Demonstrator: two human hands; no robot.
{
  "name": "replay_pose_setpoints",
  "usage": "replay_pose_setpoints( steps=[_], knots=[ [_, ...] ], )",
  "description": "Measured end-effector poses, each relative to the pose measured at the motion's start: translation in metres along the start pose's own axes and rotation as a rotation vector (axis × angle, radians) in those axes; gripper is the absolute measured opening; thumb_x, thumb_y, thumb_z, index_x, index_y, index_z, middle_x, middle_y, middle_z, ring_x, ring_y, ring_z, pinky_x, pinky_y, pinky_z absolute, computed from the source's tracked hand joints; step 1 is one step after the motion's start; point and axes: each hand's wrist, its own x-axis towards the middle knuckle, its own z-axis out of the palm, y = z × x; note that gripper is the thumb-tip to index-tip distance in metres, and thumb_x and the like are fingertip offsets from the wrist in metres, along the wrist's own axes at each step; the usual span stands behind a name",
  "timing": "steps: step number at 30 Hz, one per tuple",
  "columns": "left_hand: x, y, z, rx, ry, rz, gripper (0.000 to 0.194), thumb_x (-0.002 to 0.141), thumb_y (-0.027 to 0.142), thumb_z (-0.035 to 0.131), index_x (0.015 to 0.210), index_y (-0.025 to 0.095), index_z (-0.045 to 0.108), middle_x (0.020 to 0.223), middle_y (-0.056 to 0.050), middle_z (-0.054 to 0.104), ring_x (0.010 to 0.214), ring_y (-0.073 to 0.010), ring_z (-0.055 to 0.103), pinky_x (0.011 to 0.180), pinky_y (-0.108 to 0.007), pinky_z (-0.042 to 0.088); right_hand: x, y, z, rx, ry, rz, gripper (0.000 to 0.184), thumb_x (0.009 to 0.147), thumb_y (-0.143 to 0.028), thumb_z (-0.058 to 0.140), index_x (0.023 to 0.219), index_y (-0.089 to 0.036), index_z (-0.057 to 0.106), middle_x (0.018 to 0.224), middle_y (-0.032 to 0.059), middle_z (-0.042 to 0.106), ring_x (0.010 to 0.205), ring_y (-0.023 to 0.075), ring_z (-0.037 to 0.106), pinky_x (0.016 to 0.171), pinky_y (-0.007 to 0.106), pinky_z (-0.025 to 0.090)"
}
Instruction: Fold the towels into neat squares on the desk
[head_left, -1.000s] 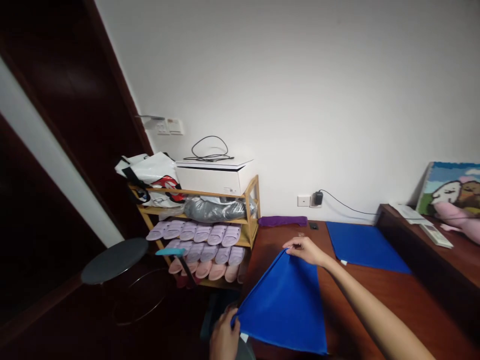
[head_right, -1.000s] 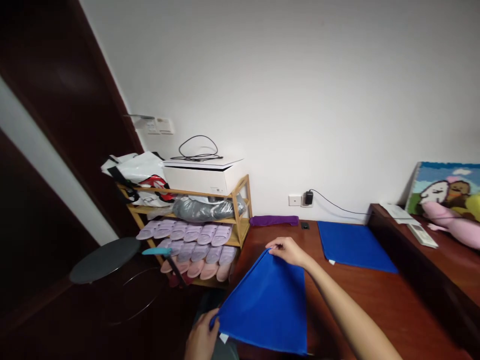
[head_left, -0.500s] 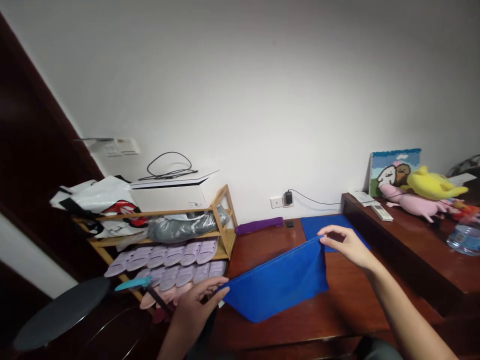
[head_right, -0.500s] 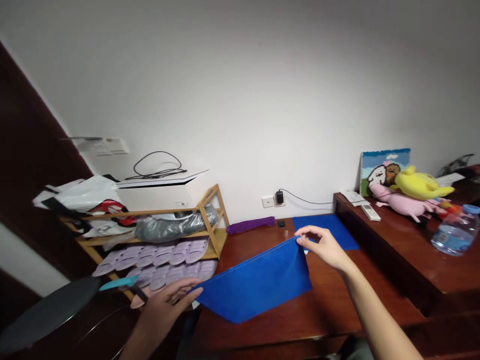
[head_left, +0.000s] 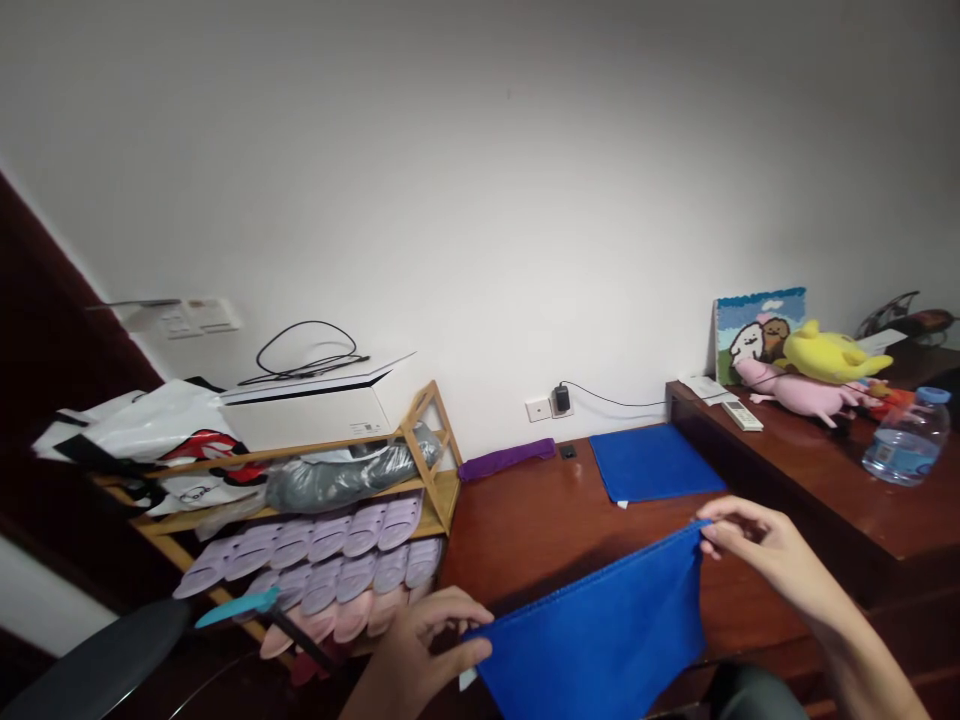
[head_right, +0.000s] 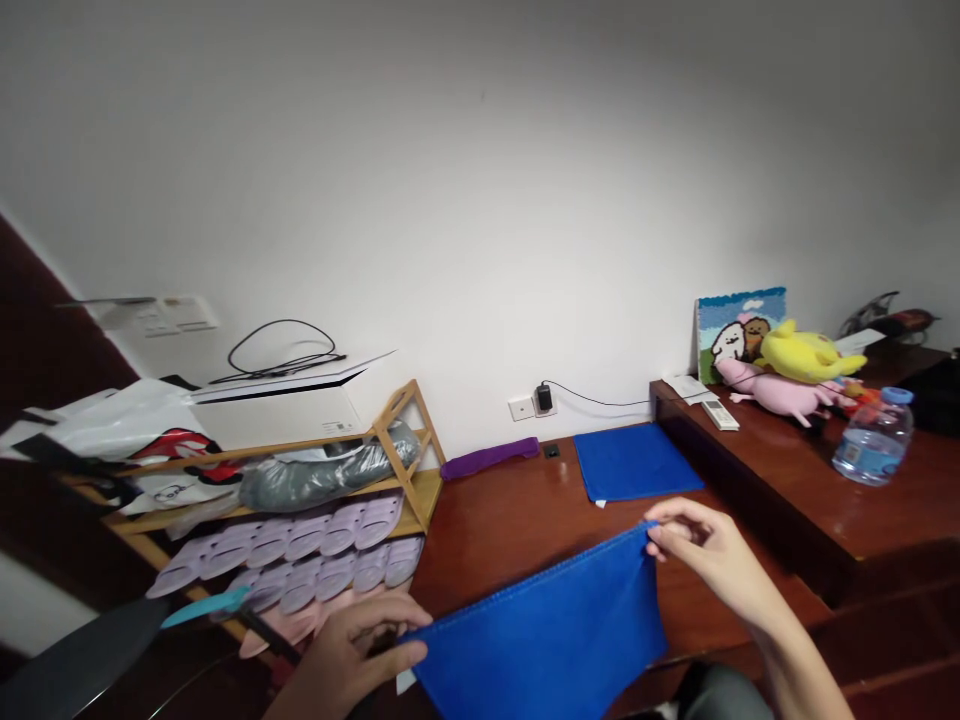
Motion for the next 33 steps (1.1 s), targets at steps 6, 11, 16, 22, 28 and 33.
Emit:
replay_pose_setpoints(
  steps=[6, 11, 16, 22, 28, 33],
  knots=[
    [-0.009, -0.003, 0.009, 0.066, -0.049, -0.013, 0.018, 0.073, 0.047, 0.075, 0.082, 0.032, 0.082, 0.083, -0.003, 0.076, 0.082, -0.026, 0.066, 0.08, -0.039, 0.058, -0.027, 0.01, -0.011, -0.103, 0.122, 0.007, 0.048, 0.065, -0.07, 0.084, 0.081, -0.025, 0.08, 0.067, 0.0089, 0.073, 0.064, 0.0251, 0.071, 0.063, 0.035, 0.064],
    [0.0, -0.007, 0.008, -0.051, -0.089, 0.056, 0.021, 0.078, 0.048, 0.077, 0.082, 0.028, 0.08, 0.084, -0.004, 0.074, 0.082, -0.0238, 0.066, 0.08, -0.035, 0.055, -0.023, 0.003, -0.008, -0.135, 0.229, 0.011, 0.049, 0.061, -0.07, 0.085, 0.079, -0.025, 0.08, 0.069, 0.0086, 0.074, 0.063, 0.0236, 0.069, 0.06, 0.033, 0.062],
    [0.013, -0.01, 0.003, -0.267, 0.077, 0.09, 0.03, 0.078, 0.053, 0.078, 0.081, 0.023, 0.075, 0.082, -0.003, 0.07, 0.077, -0.0201, 0.064, 0.072, -0.029, 0.052, -0.012, -0.015, 0.006, -0.132, 0.276, -0.017, 0.049, 0.066, -0.066, 0.084, 0.085, -0.021, 0.079, 0.066, 0.0041, 0.069, 0.056, 0.017, 0.061, 0.052, 0.027, 0.054],
    [0.052, -0.05, -0.004, -0.483, 0.248, -0.007, 0.037, 0.074, 0.053, 0.083, 0.092, 0.022, 0.073, 0.089, -0.003, 0.073, 0.083, -0.021, 0.067, 0.072, -0.027, 0.051, 0.044, 0.017, 0.041, -0.058, 0.189, -0.047, 0.048, 0.075, -0.06, 0.08, 0.098, -0.018, 0.077, 0.07, 0.0018, 0.069, 0.051, 0.0123, 0.054, 0.046, 0.025, 0.045],
    [0.141, -0.163, 0.028, -0.49, 0.303, -0.198, 0.06, 0.069, 0.062, 0.078, 0.111, 0.02, 0.07, 0.095, -0.006, 0.076, 0.087, -0.0235, 0.073, 0.073, -0.031, 0.056, 0.156, 0.092, 0.133, -0.265, 0.16, 0.055, 0.035, 0.086, -0.037, 0.058, 0.109, -0.016, 0.073, 0.101, 0.0108, 0.077, 0.078, 0.0208, 0.073, 0.073, 0.034, 0.06],
    [0.149, -0.257, 0.07, -0.308, 0.469, -0.355, 0.055, 0.064, 0.065, 0.075, 0.091, 0.018, 0.07, 0.081, -0.009, 0.075, 0.084, -0.0296, 0.075, 0.077, -0.041, 0.058, 0.105, 0.162, 0.2, -0.393, 0.126, 0.052, 0.031, 0.084, -0.022, 0.052, 0.105, -0.02, 0.075, 0.115, 0.013, 0.076, 0.11, 0.0265, 0.07, 0.101, 0.038, 0.054]
  ],
)
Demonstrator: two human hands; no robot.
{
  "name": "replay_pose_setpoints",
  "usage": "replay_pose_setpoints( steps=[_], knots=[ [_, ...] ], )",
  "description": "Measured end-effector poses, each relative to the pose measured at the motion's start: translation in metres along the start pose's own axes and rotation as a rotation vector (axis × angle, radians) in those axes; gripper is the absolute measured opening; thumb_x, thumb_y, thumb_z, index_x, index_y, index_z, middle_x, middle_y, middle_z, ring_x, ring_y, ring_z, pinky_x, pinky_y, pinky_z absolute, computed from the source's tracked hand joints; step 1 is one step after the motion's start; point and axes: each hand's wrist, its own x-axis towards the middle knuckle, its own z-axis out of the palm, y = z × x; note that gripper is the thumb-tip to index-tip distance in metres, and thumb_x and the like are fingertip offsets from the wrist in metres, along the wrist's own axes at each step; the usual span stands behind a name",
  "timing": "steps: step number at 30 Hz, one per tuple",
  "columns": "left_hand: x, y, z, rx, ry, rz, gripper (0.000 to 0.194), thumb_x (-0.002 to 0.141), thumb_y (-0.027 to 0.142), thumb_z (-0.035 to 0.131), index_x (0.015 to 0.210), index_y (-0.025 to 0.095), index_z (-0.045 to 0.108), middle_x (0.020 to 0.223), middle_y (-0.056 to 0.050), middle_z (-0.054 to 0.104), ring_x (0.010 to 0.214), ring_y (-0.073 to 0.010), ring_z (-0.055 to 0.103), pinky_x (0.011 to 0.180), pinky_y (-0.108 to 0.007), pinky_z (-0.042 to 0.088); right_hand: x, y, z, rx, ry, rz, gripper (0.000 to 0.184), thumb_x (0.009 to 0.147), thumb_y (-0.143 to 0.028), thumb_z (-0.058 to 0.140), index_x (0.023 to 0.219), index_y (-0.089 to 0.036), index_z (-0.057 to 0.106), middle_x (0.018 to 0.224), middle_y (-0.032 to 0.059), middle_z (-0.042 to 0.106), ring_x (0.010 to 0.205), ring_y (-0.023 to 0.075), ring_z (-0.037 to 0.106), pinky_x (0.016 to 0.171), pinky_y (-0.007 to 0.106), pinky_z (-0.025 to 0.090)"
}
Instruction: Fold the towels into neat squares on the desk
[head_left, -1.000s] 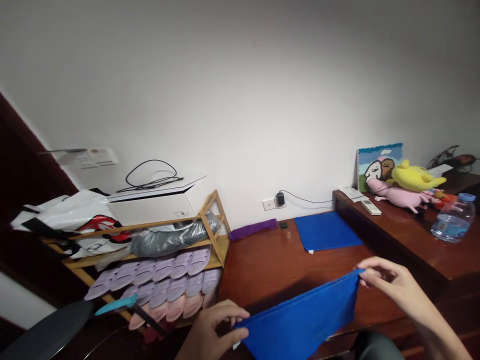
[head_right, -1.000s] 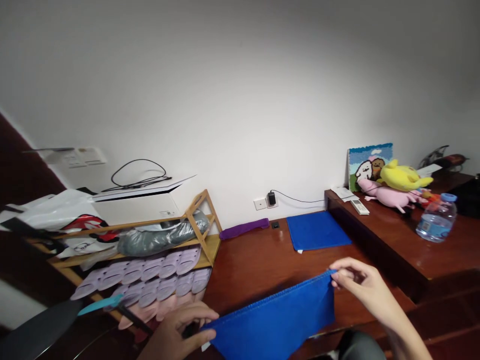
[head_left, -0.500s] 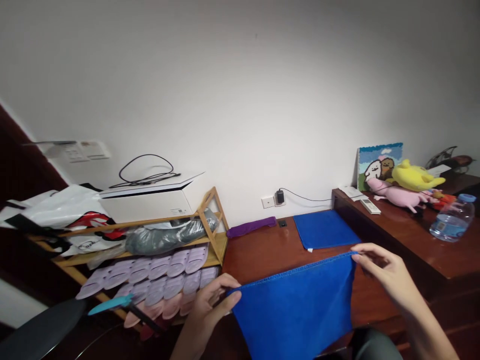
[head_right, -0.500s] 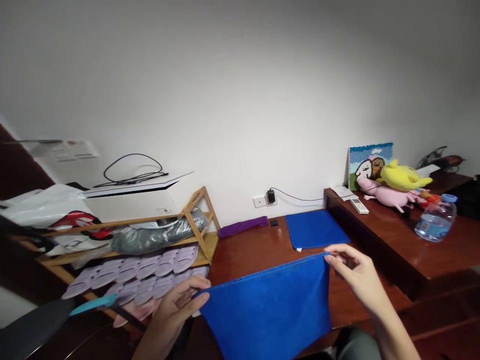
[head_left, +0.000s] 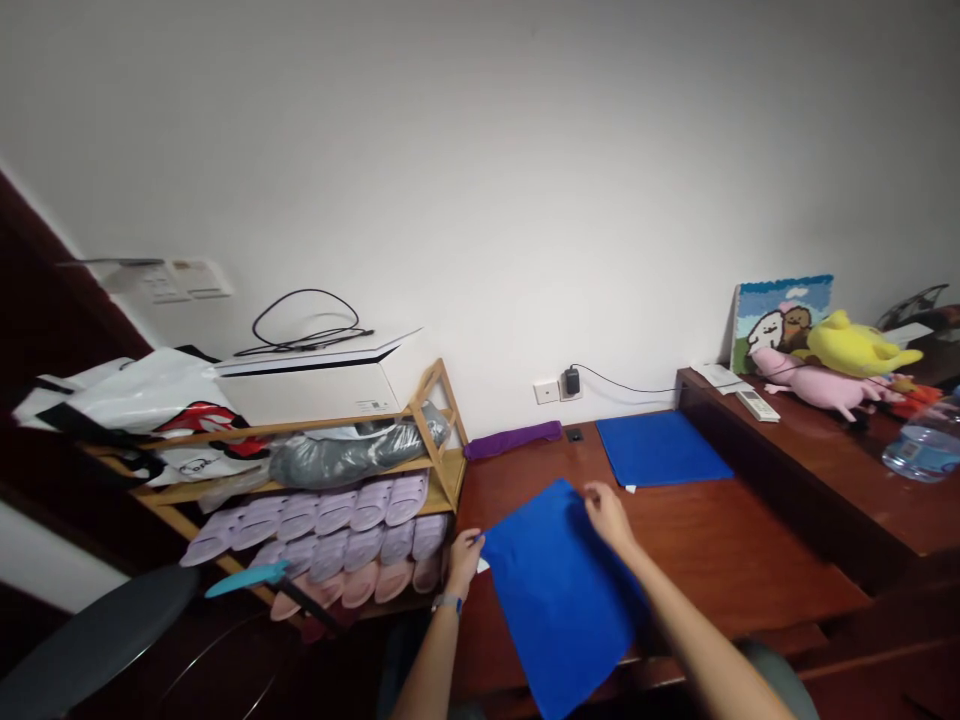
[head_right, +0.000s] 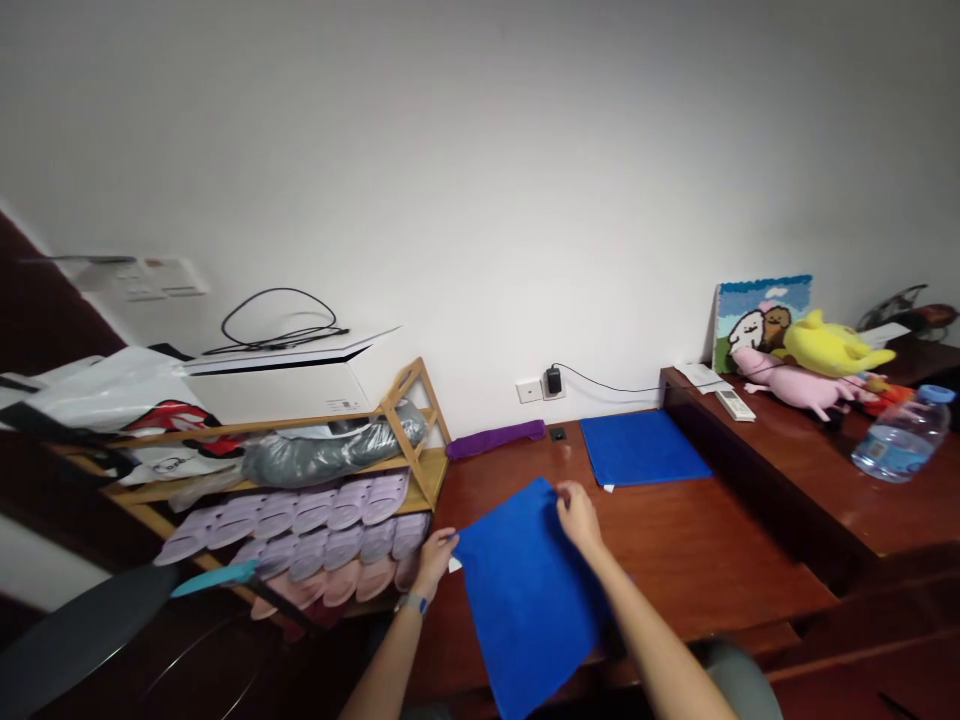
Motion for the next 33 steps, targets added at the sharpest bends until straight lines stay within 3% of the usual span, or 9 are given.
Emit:
replay_pose_setpoints(
  steps=[4, 7, 11, 16, 18, 21, 26, 30, 33],
  knots=[
    [0.002, -0.044, -0.008, 0.131, 0.094, 0.032, 0.045, 0.069, 0.061, 0.069, 0.091, 0.021, 0.069, 0.083, -0.009, 0.076, 0.088, -0.0317, 0.075, 0.082, -0.046, 0.059, -0.096, 0.07, 0.031, -0.432, -0.001, -0.035, 0.039, 0.096, -0.028, 0.042, 0.115, -0.022, 0.075, 0.119, 0.0128, 0.074, 0.113, 0.0305, 0.068, 0.099, 0.042, 0.052],
    [0.005, -0.056, -0.016, 0.22, 0.099, 0.066, 0.038, 0.074, 0.054, 0.065, 0.095, 0.021, 0.069, 0.084, -0.008, 0.076, 0.086, -0.03, 0.076, 0.082, -0.044, 0.06, -0.127, 0.112, 0.035, -0.655, 0.043, -0.013, 0.046, 0.101, -0.036, 0.038, 0.131, -0.02, 0.07, 0.138, 0.0144, 0.067, 0.125, 0.0333, 0.061, 0.103, 0.045, 0.049],
    [-0.013, -0.061, -0.025, 0.314, 0.049, 0.115, 0.029, 0.076, 0.041, 0.063, 0.096, 0.022, 0.07, 0.077, -0.004, 0.073, 0.078, -0.0263, 0.074, 0.078, -0.038, 0.057, -0.094, 0.137, 0.016, -0.673, -0.037, -0.117, 0.051, 0.103, -0.037, 0.035, 0.142, -0.019, 0.063, 0.148, 0.0131, 0.061, 0.136, 0.0305, 0.055, 0.114, 0.047, 0.043],
    [-0.088, -0.08, -0.029, 0.592, 0.052, 0.248, 0.027, 0.087, 0.029, 0.053, 0.105, 0.025, 0.072, 0.085, -0.005, 0.074, 0.084, -0.0254, 0.072, 0.081, -0.036, 0.054, -0.032, 0.138, -0.011, -0.586, -0.285, -0.265, 0.052, 0.102, -0.037, 0.036, 0.145, -0.021, 0.061, 0.155, 0.0092, 0.056, 0.146, 0.0247, 0.048, 0.122, 0.045, 0.037],
    [-0.121, -0.092, -0.025, 0.801, 0.152, 0.318, 0.03, 0.09, 0.026, 0.051, 0.109, 0.025, 0.074, 0.098, -0.009, 0.075, 0.093, -0.0291, 0.072, 0.083, -0.04, 0.054, -0.036, 0.133, -0.009, -0.618, -0.255, -0.226, 0.055, 0.104, -0.037, 0.032, 0.147, -0.019, 0.059, 0.158, 0.0096, 0.052, 0.151, 0.0257, 0.041, 0.126, 0.048, 0.032],
    [-0.148, -0.099, -0.015, 0.933, 0.288, 0.446, 0.034, 0.094, 0.029, 0.05, 0.117, 0.023, 0.075, 0.124, -0.015, 0.071, 0.111, -0.0344, 0.068, 0.089, -0.046, 0.055, -0.073, 0.126, 0.01, -0.675, -0.147, -0.119, 0.061, 0.106, -0.045, 0.026, 0.155, -0.016, 0.05, 0.165, 0.0111, 0.041, 0.156, 0.0284, 0.03, 0.129, 0.05, 0.024],
    [-0.127, -0.07, 0.012, 0.862, -0.072, 0.693, 0.042, 0.103, 0.035, 0.044, 0.138, 0.03, 0.066, 0.152, -0.006, 0.059, 0.141, -0.0276, 0.053, 0.115, -0.046, 0.047, -0.126, 0.129, 0.026, -0.711, -0.228, -0.066, 0.074, 0.105, -0.059, 0.029, 0.163, -0.013, 0.033, 0.171, 0.0118, 0.024, 0.159, 0.0285, 0.02, 0.13, 0.05, 0.018],
    [-0.108, -0.061, 0.031, 0.956, -0.276, 0.607, 0.055, 0.104, 0.048, 0.044, 0.158, 0.035, 0.044, 0.168, -0.002, 0.038, 0.155, -0.029, 0.034, 0.125, -0.052, 0.034, -0.118, 0.135, 0.008, -0.685, -0.288, -0.155, 0.072, 0.105, -0.062, 0.027, 0.164, -0.02, 0.031, 0.171, 0.0082, 0.024, 0.159, 0.0253, 0.02, 0.13, 0.048, 0.018],
    [-0.115, -0.072, 0.038, 0.993, -0.273, 0.54, 0.059, 0.104, 0.052, 0.04, 0.161, 0.036, 0.037, 0.17, -0.002, 0.032, 0.157, -0.0305, 0.028, 0.127, -0.056, 0.029, -0.11, 0.137, -0.002, -0.667, -0.307, -0.161, 0.07, 0.104, -0.06, 0.03, 0.163, -0.023, 0.033, 0.171, 0.0064, 0.026, 0.158, 0.0258, 0.023, 0.129, 0.049, 0.02]
  ],
)
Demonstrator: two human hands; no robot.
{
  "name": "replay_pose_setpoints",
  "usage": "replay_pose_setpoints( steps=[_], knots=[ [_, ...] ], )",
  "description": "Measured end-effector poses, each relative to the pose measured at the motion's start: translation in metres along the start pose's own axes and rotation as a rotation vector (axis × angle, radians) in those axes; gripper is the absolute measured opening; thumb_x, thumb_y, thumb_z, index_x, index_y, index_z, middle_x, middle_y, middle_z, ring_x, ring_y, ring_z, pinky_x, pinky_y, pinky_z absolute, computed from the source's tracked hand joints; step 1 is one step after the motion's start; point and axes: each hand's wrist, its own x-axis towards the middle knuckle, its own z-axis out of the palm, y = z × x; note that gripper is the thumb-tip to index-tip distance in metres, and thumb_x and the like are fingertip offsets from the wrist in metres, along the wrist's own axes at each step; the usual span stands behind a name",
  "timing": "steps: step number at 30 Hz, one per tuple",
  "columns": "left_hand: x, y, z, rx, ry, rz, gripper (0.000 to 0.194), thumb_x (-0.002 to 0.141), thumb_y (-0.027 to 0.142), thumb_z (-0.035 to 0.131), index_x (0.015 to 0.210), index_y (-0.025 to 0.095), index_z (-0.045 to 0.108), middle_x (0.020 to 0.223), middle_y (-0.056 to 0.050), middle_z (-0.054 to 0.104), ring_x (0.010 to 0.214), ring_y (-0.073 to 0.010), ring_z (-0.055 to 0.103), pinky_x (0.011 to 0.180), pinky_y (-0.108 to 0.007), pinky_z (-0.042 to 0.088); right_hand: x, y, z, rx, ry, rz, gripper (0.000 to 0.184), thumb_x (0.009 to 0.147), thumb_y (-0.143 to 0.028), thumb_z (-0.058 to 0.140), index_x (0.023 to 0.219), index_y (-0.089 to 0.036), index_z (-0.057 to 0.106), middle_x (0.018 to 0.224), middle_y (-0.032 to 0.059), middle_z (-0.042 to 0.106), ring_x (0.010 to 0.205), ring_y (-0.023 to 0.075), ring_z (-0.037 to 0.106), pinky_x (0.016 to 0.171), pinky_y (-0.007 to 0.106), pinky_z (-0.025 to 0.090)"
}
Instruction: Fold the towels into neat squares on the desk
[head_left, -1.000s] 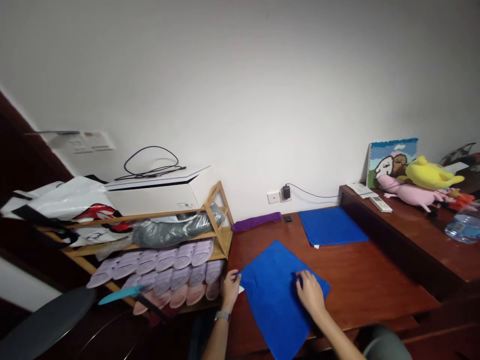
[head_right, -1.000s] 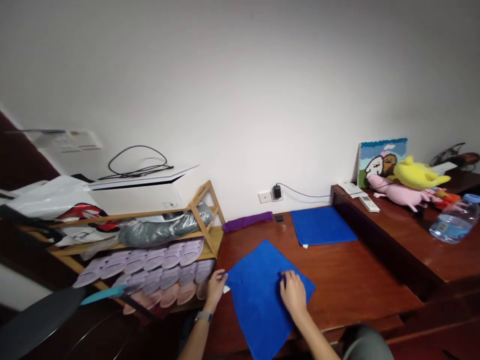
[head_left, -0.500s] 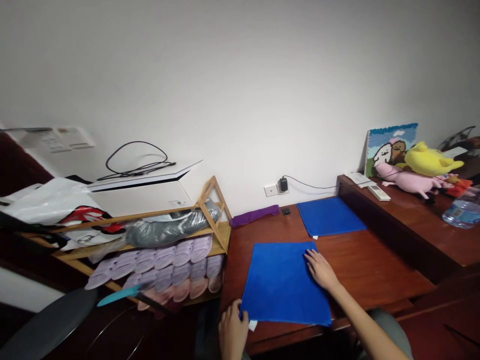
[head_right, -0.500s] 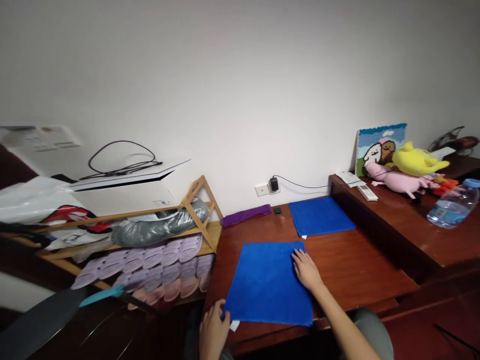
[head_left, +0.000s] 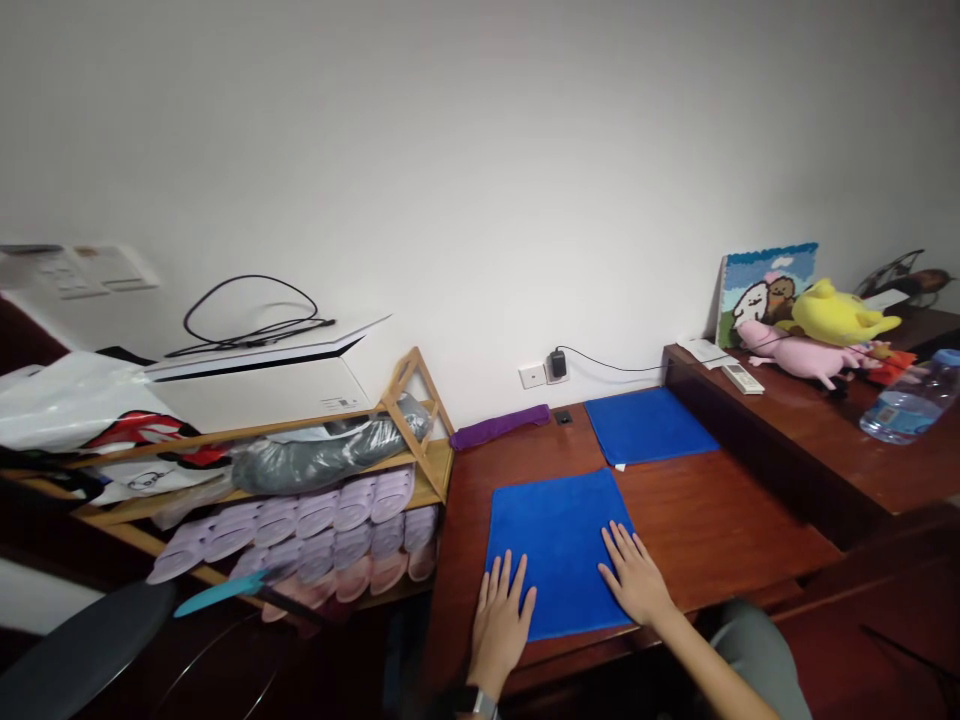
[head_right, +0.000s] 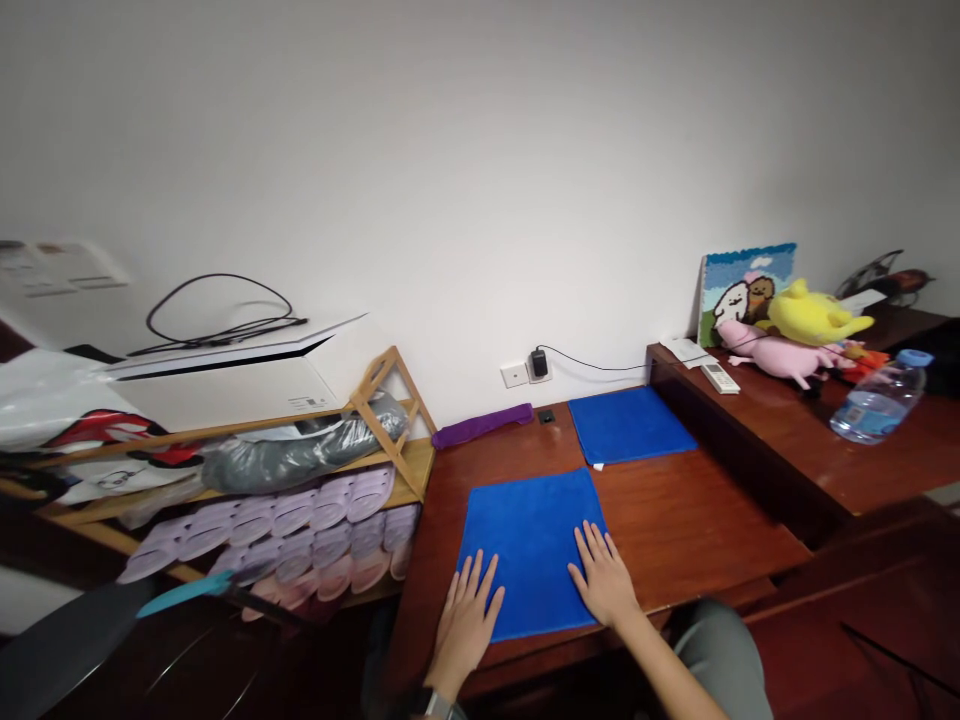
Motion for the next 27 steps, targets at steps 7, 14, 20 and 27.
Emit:
replay_pose_setpoints(
  steps=[7, 14, 20, 27],
  knots=[
    [-0.025, 0.013, 0.01, 0.042, 0.053, -0.047, 0.059, 0.101, 0.052, 0.045, 0.159, 0.036, 0.042, 0.168, -0.005, 0.038, 0.153, -0.0344, 0.037, 0.123, -0.058, 0.035, 0.056, -0.008, -0.012, -0.001, 0.055, 0.078, 0.064, 0.106, -0.045, 0.023, 0.157, -0.012, 0.046, 0.166, 0.0123, 0.039, 0.156, 0.0257, 0.031, 0.128, 0.044, 0.022],
    [0.028, 0.039, 0.0, 0.028, 0.12, 0.085, 0.054, 0.106, 0.042, 0.036, 0.157, 0.029, 0.045, 0.164, -0.007, 0.046, 0.152, -0.0311, 0.039, 0.124, -0.057, 0.034, 0.131, 0.008, -0.006, -0.014, -0.047, 0.035, 0.069, 0.105, -0.047, 0.023, 0.163, -0.011, 0.032, 0.171, 0.0117, 0.025, 0.16, 0.0236, 0.017, 0.13, 0.044, 0.013],
    [0.129, 0.102, 0.015, -0.063, 0.014, 0.275, 0.056, 0.109, 0.037, 0.022, 0.161, 0.027, 0.038, 0.168, -0.007, 0.038, 0.157, -0.0253, 0.03, 0.128, -0.054, 0.027, 0.129, 0.016, 0.007, -0.053, -0.064, 0.036, 0.07, 0.104, -0.046, 0.02, 0.163, -0.009, 0.029, 0.172, 0.0125, 0.021, 0.16, 0.0234, 0.013, 0.13, 0.043, 0.011],
    [0.168, 0.097, 0.055, -0.064, -0.042, 0.231, 0.056, 0.108, 0.04, 0.02, 0.162, 0.032, 0.034, 0.169, -0.004, 0.036, 0.157, -0.0239, 0.028, 0.129, -0.053, 0.023, 0.132, 0.016, 0.006, -0.063, -0.057, 0.053, 0.067, 0.104, -0.04, 0.02, 0.163, -0.009, 0.03, 0.172, 0.0122, 0.02, 0.16, 0.0228, 0.013, 0.13, 0.044, 0.013]
  ],
)
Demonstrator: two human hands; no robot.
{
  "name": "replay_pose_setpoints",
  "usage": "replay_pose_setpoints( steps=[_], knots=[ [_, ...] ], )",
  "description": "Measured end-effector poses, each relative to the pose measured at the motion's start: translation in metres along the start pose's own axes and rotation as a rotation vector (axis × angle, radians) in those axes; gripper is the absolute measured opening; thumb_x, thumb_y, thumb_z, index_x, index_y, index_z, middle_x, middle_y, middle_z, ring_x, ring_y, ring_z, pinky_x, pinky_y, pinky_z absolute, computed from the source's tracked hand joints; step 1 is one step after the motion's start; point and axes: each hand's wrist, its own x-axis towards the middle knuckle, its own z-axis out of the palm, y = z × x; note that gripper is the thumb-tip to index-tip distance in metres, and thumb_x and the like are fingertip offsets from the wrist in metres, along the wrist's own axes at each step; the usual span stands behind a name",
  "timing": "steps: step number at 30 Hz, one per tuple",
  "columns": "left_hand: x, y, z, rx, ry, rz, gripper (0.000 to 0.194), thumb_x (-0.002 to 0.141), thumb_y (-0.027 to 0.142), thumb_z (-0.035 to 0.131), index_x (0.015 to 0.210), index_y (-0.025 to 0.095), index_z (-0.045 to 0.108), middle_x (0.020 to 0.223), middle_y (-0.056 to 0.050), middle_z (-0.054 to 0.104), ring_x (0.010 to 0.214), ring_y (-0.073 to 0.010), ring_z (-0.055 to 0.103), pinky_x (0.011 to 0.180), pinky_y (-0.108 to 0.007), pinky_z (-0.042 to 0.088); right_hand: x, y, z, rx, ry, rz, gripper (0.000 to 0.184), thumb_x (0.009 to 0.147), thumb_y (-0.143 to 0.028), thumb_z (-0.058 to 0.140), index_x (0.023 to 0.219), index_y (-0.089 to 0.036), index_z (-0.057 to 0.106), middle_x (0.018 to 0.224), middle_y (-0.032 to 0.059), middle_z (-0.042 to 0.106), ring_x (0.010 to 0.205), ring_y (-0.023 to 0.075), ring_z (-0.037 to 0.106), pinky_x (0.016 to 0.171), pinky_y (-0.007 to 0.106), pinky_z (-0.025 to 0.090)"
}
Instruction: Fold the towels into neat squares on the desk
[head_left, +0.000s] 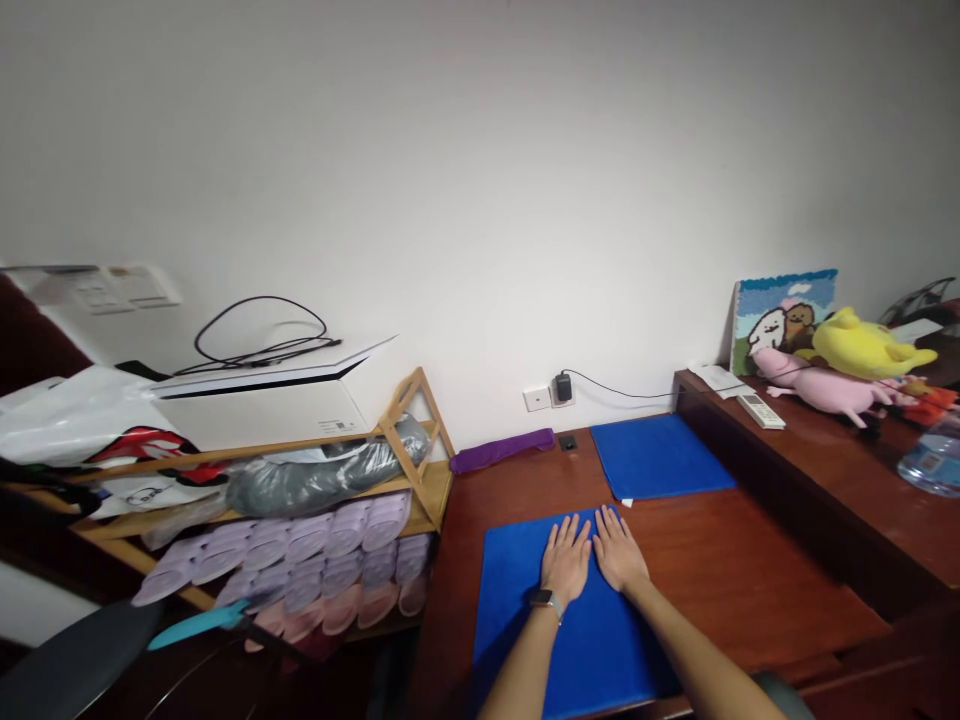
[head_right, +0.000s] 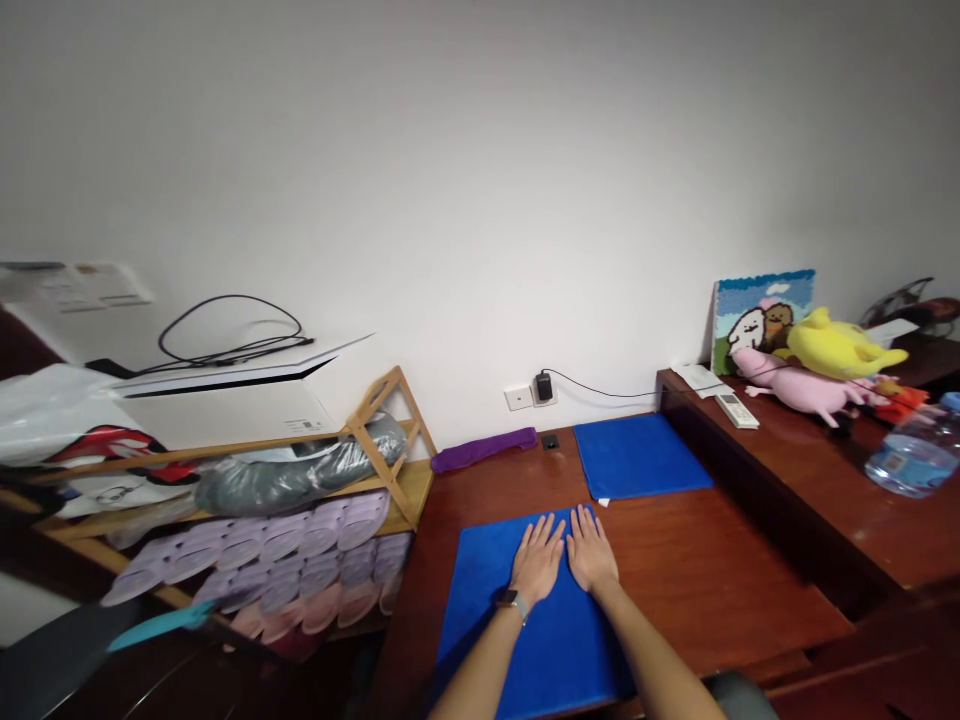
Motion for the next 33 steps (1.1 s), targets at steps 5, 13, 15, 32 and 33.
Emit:
replay_pose_setpoints(
  steps=[5, 13, 15, 32, 33],
  knots=[
    [-0.035, -0.081, -0.029, 0.056, 0.039, -0.242, 0.059, 0.106, 0.043, 0.026, 0.161, 0.026, 0.039, 0.169, -0.007, 0.036, 0.158, -0.0267, 0.028, 0.129, -0.052, 0.021, -0.002, -0.002, -0.003, -0.006, 0.008, 0.026, 0.07, 0.105, -0.044, 0.02, 0.164, -0.007, 0.025, 0.172, 0.014, 0.016, 0.161, 0.0229, 0.01, 0.13, 0.043, 0.01],
    [-0.067, -0.14, -0.053, 0.038, 0.076, -0.377, 0.062, 0.103, 0.044, 0.03, 0.161, 0.022, 0.039, 0.169, -0.009, 0.035, 0.157, -0.0271, 0.029, 0.129, -0.05, 0.02, -0.002, -0.002, -0.004, -0.054, -0.022, 0.034, 0.07, 0.105, -0.043, 0.019, 0.164, -0.006, 0.025, 0.173, 0.0139, 0.015, 0.161, 0.0236, 0.01, 0.13, 0.042, 0.009],
    [-0.066, -0.137, -0.054, 0.041, 0.091, -0.374, 0.062, 0.103, 0.041, 0.031, 0.161, 0.021, 0.039, 0.168, -0.01, 0.037, 0.157, -0.0276, 0.03, 0.129, -0.051, 0.018, 0.0, -0.003, -0.004, -0.069, -0.02, 0.041, 0.069, 0.105, -0.043, 0.02, 0.164, -0.007, 0.026, 0.172, 0.0131, 0.017, 0.16, 0.0235, 0.012, 0.13, 0.043, 0.009],
    [-0.027, -0.016, 0.005, -0.006, 0.08, -0.059, 0.061, 0.107, 0.048, 0.026, 0.162, 0.025, 0.035, 0.168, -0.008, 0.037, 0.157, -0.026, 0.029, 0.129, -0.052, 0.022, 0.003, 0.002, 0.001, -0.035, -0.008, -0.037, 0.073, 0.105, -0.045, 0.021, 0.163, -0.001, 0.025, 0.172, 0.0156, 0.018, 0.16, 0.0247, 0.012, 0.13, 0.04, 0.012],
    [-0.032, -0.029, 0.0, 0.008, 0.083, -0.108, 0.062, 0.107, 0.048, 0.026, 0.163, 0.024, 0.035, 0.168, -0.009, 0.036, 0.157, -0.0268, 0.028, 0.129, -0.052, 0.022, 0.002, 0.002, 0.001, -0.022, -0.005, -0.032, 0.073, 0.105, -0.046, 0.021, 0.163, -0.002, 0.024, 0.172, 0.0152, 0.018, 0.16, 0.0244, 0.012, 0.13, 0.04, 0.012]
  ],
)
